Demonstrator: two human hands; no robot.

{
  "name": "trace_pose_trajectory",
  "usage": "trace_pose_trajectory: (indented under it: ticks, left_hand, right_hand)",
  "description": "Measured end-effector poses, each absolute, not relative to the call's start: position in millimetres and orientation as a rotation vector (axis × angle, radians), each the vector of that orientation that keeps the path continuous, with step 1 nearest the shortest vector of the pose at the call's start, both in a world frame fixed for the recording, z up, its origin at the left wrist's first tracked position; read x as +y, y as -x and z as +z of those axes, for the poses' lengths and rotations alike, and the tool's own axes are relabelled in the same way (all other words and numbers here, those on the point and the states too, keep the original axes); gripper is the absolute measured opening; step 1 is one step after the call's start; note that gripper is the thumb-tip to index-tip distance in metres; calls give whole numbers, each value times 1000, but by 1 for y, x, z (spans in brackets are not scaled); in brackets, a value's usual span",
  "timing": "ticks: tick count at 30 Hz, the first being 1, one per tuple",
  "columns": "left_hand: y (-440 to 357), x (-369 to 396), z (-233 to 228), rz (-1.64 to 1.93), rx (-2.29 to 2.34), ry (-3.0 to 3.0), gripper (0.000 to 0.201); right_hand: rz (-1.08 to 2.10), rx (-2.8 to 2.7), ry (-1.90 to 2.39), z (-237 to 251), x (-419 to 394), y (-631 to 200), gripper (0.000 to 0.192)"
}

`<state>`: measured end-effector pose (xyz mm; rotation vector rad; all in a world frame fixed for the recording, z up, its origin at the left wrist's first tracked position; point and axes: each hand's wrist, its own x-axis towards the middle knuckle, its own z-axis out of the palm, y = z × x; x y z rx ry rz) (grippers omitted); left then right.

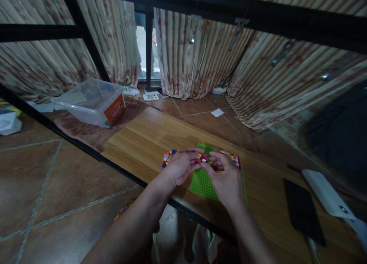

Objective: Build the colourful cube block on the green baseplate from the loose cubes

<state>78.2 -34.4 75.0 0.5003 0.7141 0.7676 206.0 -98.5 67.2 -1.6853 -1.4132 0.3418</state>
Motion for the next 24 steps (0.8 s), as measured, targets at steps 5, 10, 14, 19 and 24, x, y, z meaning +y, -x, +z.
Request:
trace_pose_trajectory:
  ticks: [5,10,14,19,24]
  left_hand:
    - [-86,-38,75,776,738,-586,14]
    - [-93,-41,74,759,768,-653,14]
    - [-97,-41,73,735,775,-712,10]
    - [-99,-41,73,674,793,-797,20]
    - [-98,-40,72,645,740,-710,26]
  right_hand:
    - [345,-1510,1672,70,-103,-215,14]
    - [321,-1542,1695,72,-106,-219,15]
    - [342,-1538,1672,75,-109,-225,13]
    - [368,-1576,1619,77,-112,-228,14]
    - [562,-1410,1485,76,-115,-233,10]
